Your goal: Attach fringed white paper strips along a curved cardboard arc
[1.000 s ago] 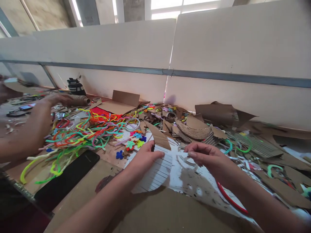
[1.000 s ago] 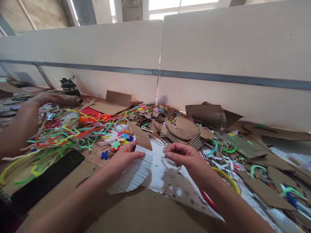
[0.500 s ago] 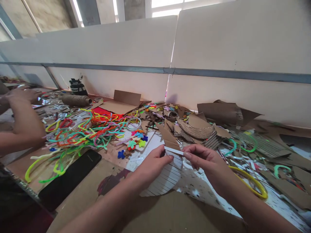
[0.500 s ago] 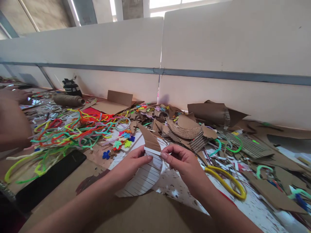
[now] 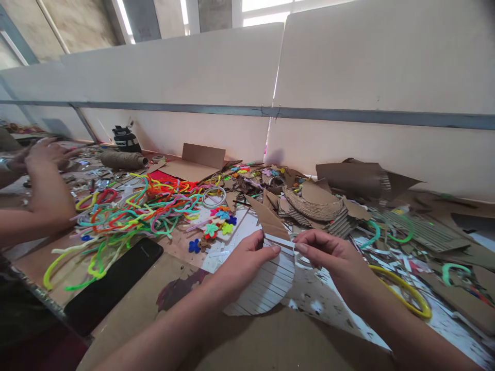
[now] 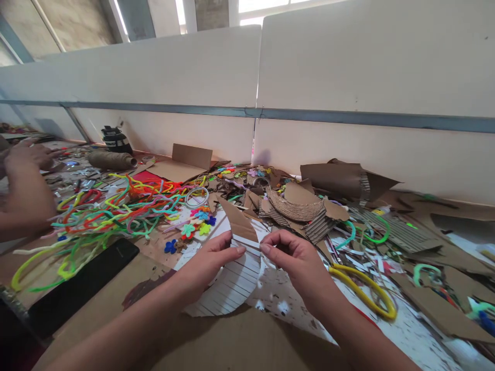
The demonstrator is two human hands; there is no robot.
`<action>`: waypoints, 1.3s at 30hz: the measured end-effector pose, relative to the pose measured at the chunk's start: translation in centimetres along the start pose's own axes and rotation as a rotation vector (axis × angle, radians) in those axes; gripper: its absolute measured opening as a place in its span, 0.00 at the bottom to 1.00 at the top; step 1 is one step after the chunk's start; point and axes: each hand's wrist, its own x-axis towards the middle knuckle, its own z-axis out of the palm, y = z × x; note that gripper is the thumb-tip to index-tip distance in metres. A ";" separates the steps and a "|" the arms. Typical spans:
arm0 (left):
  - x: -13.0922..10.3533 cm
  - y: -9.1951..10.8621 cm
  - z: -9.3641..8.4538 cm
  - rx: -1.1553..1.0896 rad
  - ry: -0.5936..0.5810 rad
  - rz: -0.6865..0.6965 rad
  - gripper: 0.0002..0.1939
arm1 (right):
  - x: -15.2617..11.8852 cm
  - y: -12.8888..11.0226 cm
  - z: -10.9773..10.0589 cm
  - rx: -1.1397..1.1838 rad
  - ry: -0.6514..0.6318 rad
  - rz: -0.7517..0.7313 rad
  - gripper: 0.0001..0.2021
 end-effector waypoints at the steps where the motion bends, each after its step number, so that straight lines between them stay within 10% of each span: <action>1: 0.0 0.0 0.0 -0.004 -0.003 0.002 0.12 | 0.0 0.0 0.1 0.007 0.005 0.000 0.13; 39: 0.3 -0.3 -0.3 0.076 -0.024 0.014 0.12 | 0.1 0.8 -0.1 -0.015 -0.009 0.017 0.12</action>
